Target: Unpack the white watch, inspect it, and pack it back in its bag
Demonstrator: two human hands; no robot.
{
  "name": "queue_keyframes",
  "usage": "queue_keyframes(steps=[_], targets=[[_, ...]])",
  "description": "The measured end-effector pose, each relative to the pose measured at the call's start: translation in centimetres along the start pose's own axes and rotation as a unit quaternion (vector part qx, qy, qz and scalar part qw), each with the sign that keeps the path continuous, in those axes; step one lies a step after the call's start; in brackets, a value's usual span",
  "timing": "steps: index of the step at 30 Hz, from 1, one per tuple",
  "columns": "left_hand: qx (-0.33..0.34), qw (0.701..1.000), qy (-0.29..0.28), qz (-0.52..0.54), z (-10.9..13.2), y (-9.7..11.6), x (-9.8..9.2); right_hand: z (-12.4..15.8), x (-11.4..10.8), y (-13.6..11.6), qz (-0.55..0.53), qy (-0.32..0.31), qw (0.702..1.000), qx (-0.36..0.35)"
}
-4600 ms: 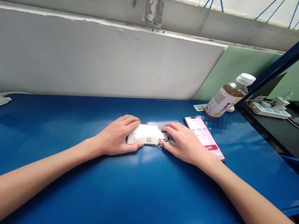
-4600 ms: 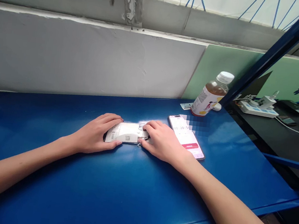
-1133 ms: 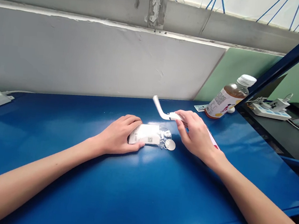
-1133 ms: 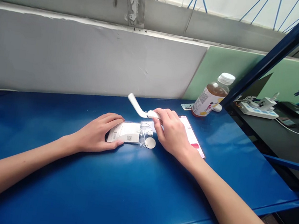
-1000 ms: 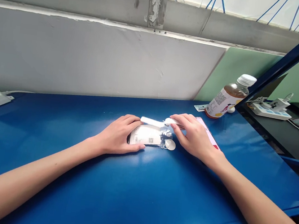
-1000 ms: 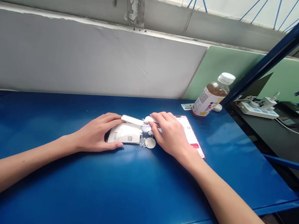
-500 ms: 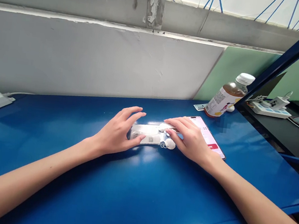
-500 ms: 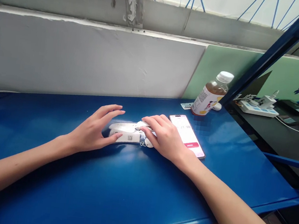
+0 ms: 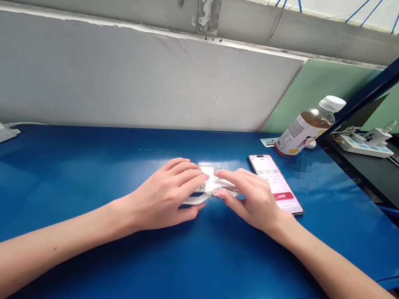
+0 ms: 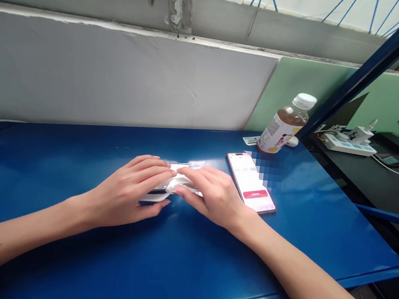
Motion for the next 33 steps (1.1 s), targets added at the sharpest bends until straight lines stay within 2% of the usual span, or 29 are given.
queue_keyframes(steps=[5, 10, 13, 15, 17, 18, 20, 23, 25, 26, 28, 33], targets=[[0.006, 0.999, 0.001, 0.048, -0.3, 0.3, -0.2, 0.0, -0.1, -0.8, -0.049, 0.000, 0.999, -0.009], [-0.027, 0.991, 0.029, 0.129, -0.2, 0.1, -0.5, -0.4, -0.7, -1.3, -0.146, 0.013, 0.989, 0.005], [-0.060, 0.973, 0.039, 0.218, -0.2, 0.4, -0.6, -0.6, -0.7, -1.6, -0.215, -0.004, 0.975, 0.058], [-0.098, 0.952, 0.037, 0.288, -0.4, 0.7, -0.7, -1.2, -0.4, -1.7, -0.281, -0.016, 0.950, 0.133], [-0.143, 0.916, 0.044, 0.372, -0.7, 1.1, -0.7, -2.1, 0.1, -1.8, -0.360, -0.024, 0.907, 0.218], [-0.174, 0.893, 0.046, 0.413, -0.8, 1.2, -0.6, -2.7, 0.6, -2.0, -0.395, -0.053, 0.882, 0.253], [-0.245, 0.826, 0.052, 0.505, -1.1, 1.3, -0.1, -4.2, 1.7, -2.5, -0.444, -0.121, 0.831, 0.312], [-0.325, 0.724, 0.099, 0.601, -1.4, 1.3, 0.6, -6.3, 3.2, -2.8, -0.498, -0.210, 0.759, 0.363], [-0.360, 0.650, 0.142, 0.654, -1.4, 1.1, 1.0, -7.4, 3.9, -2.6, -0.521, -0.213, 0.739, 0.371], [-0.365, 0.626, 0.152, 0.672, -1.4, 1.0, 1.1, -7.7, 4.2, -2.4, -0.533, -0.204, 0.734, 0.368], [-0.370, 0.594, 0.165, 0.695, -1.4, 0.8, 1.4, -8.0, 5.0, -2.0, -0.561, -0.194, 0.718, 0.364], [-0.381, 0.536, 0.178, 0.732, -0.7, 0.2, 2.4, -7.7, 6.3, -0.3, -0.594, -0.174, 0.676, 0.400]])
Point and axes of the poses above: each hand's wrist, its own z-axis away from the middle knuckle, its own x-axis out of the palm, y = z × x, the point moved 4 cm from there along -z, towards the middle knuckle, and after that the axes turned 15 degrees about x, right-handed, at the moved point
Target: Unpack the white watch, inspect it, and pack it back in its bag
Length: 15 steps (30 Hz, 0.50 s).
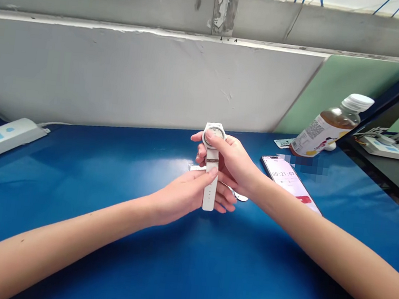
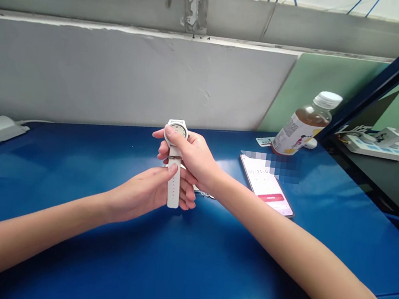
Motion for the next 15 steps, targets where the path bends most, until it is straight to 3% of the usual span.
queue_keyframes(steps=[8, 15], targets=[[-0.025, 0.997, 0.021, 0.068, -0.5, -0.6, -0.9, -1.3, -1.8, 0.2, -0.049, 0.034, 0.998, 0.009], [-0.063, 0.994, 0.035, 0.079, -0.4, -0.6, -0.6, -1.4, -1.1, -0.1, -0.036, -0.077, 0.995, 0.055]])
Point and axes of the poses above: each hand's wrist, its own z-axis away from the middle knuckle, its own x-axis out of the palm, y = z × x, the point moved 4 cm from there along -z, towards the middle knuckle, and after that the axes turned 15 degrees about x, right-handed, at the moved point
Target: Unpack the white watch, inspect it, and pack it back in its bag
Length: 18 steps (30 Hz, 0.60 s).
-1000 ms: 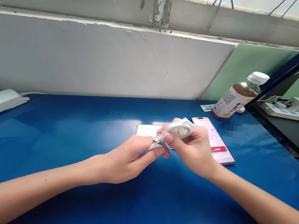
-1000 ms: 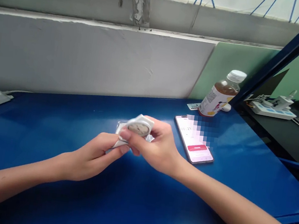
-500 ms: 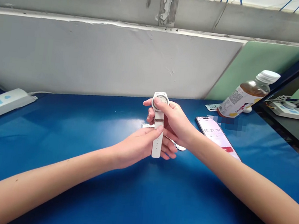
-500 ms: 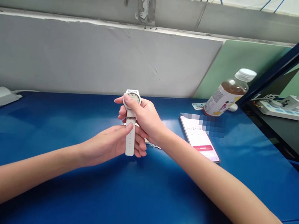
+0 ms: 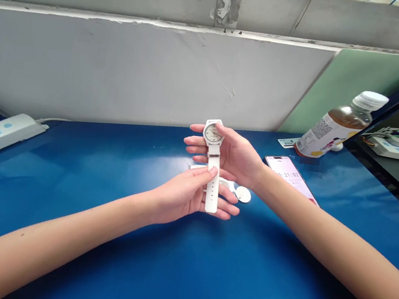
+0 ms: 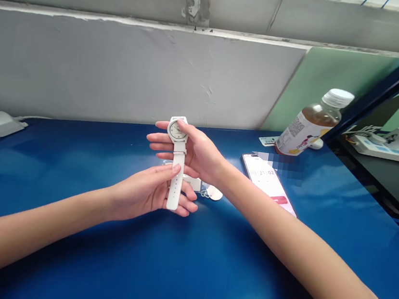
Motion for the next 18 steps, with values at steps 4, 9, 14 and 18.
queue_keyframes(steps=[4, 9, 14, 18], targets=[[-0.013, 1.000, 0.002, -0.008, 0.2, 0.1, 0.3, 0.3, 0.3, -0.6, 0.004, -0.039, 0.999, 0.013], [-0.023, 0.999, 0.016, -0.017, 0.5, 0.2, 0.4, 0.4, 0.3, -0.6, 0.020, -0.059, 0.998, 0.016], [-0.026, 0.998, 0.032, -0.036, 0.8, 0.4, 0.8, 0.6, 0.1, -0.9, 0.026, -0.053, 0.998, 0.014], [-0.012, 0.997, 0.053, -0.048, 1.1, 1.0, 1.2, 1.0, 0.0, -1.8, 0.052, -0.018, 0.998, -0.014]])
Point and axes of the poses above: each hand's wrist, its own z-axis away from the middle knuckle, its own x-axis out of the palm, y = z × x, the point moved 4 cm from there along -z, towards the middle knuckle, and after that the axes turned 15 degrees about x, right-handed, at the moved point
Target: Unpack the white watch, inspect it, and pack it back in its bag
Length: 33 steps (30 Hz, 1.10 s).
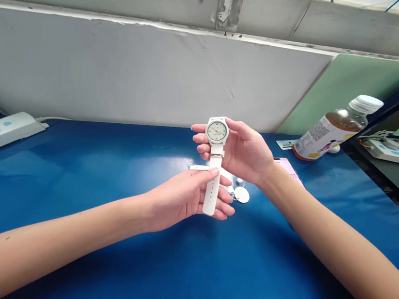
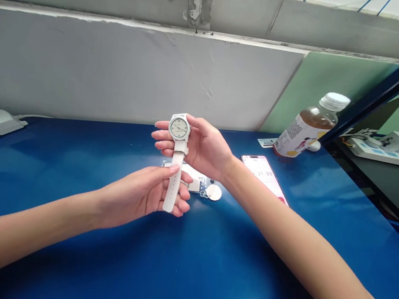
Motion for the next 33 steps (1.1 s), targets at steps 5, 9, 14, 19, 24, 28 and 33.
queue_keyframes(steps=[5, 9, 14, 19, 24, 28, 33], targets=[[0.045, 0.999, -0.012, 0.001, -0.1, 0.6, -0.1, 0.0, -1.0, -0.4, -0.007, 0.106, 0.994, -0.031], [0.051, 0.996, -0.070, 0.036, -0.5, 0.4, -0.3, 0.2, -1.1, -0.2, -0.014, 0.179, 0.983, -0.048], [0.054, 0.994, -0.095, 0.028, -0.6, 0.1, -0.2, 0.3, 0.3, 0.1, 0.031, 0.093, 0.995, -0.026], [0.047, 0.996, -0.080, 0.016, -0.5, -0.2, -0.3, 0.4, 1.3, 0.6, 0.012, 0.014, 1.000, 0.006], [0.054, 0.996, -0.077, 0.007, -0.6, -0.7, -0.7, 0.8, 1.8, 0.3, 0.001, 0.033, 0.999, -0.001], [0.060, 0.994, -0.092, 0.012, -0.6, -0.6, -0.6, 1.2, 1.4, -0.7, 0.007, 0.074, 0.997, -0.024], [0.055, 0.994, -0.093, -0.001, -0.6, -0.6, -0.6, 1.2, 1.1, -0.9, -0.032, 0.047, 0.998, -0.001]])
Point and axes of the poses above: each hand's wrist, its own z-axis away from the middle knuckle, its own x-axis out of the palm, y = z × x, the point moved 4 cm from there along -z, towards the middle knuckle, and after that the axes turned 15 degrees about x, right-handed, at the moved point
